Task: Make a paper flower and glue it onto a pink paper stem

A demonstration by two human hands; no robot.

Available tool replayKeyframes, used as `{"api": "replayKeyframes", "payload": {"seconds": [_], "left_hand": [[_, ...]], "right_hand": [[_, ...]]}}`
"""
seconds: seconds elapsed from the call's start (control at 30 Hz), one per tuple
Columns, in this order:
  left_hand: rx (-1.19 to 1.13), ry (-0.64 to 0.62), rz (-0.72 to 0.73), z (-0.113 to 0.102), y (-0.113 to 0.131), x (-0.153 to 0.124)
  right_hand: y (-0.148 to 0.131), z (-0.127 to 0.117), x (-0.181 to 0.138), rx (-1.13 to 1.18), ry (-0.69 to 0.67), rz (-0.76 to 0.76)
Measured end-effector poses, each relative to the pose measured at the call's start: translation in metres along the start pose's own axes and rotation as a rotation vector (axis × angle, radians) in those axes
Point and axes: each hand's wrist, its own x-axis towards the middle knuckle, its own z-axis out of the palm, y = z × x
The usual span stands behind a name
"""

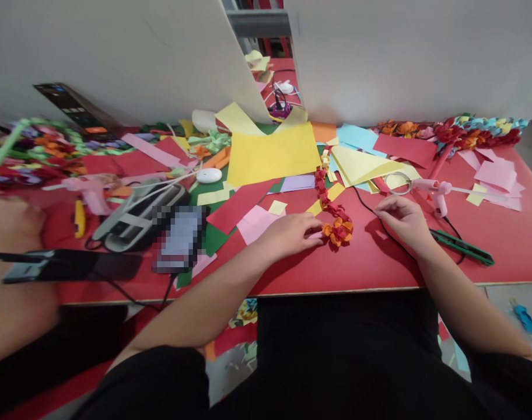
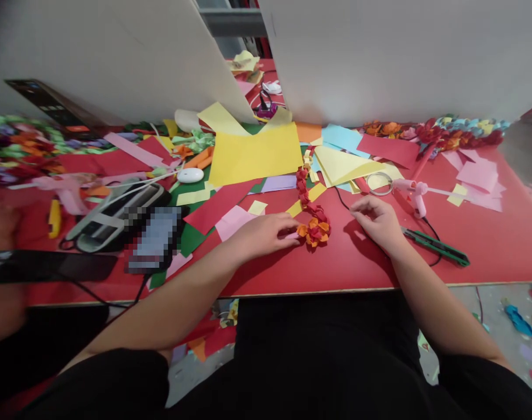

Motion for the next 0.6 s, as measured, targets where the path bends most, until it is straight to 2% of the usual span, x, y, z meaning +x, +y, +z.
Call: {"api": "replayKeyframes", "payload": {"seconds": [0.1, 0.17, 0.3, 0.43, 0.5, 0.6], "left_hand": [[-0.008, 0.079, -0.015, -0.009, -0.008, -0.007], [-0.031, 0.139, 0.001, -0.017, -0.004, -0.011], [-0.107, 0.336, 0.073, -0.025, 0.039, -0.01], [-0.237, 0.426, 0.248, -0.011, 0.084, 0.008], [-0.24, 0.495, 0.269, -0.003, 0.09, 0.017], [-0.285, 0.545, 0.265, 0.005, 0.083, 0.023]], "right_hand": [[-0.003, 0.0, -0.002, 0.078, -0.012, 0.044], [-0.009, 0.0, -0.003, 0.113, -0.021, 0.077], [-0.028, 0.005, -0.001, 0.188, -0.039, 0.093], [-0.044, 0.02, 0.012, 0.261, -0.081, 0.097], [-0.047, 0.028, 0.019, 0.283, -0.102, 0.106], [-0.047, 0.035, 0.025, 0.312, -0.16, 0.136]]}}
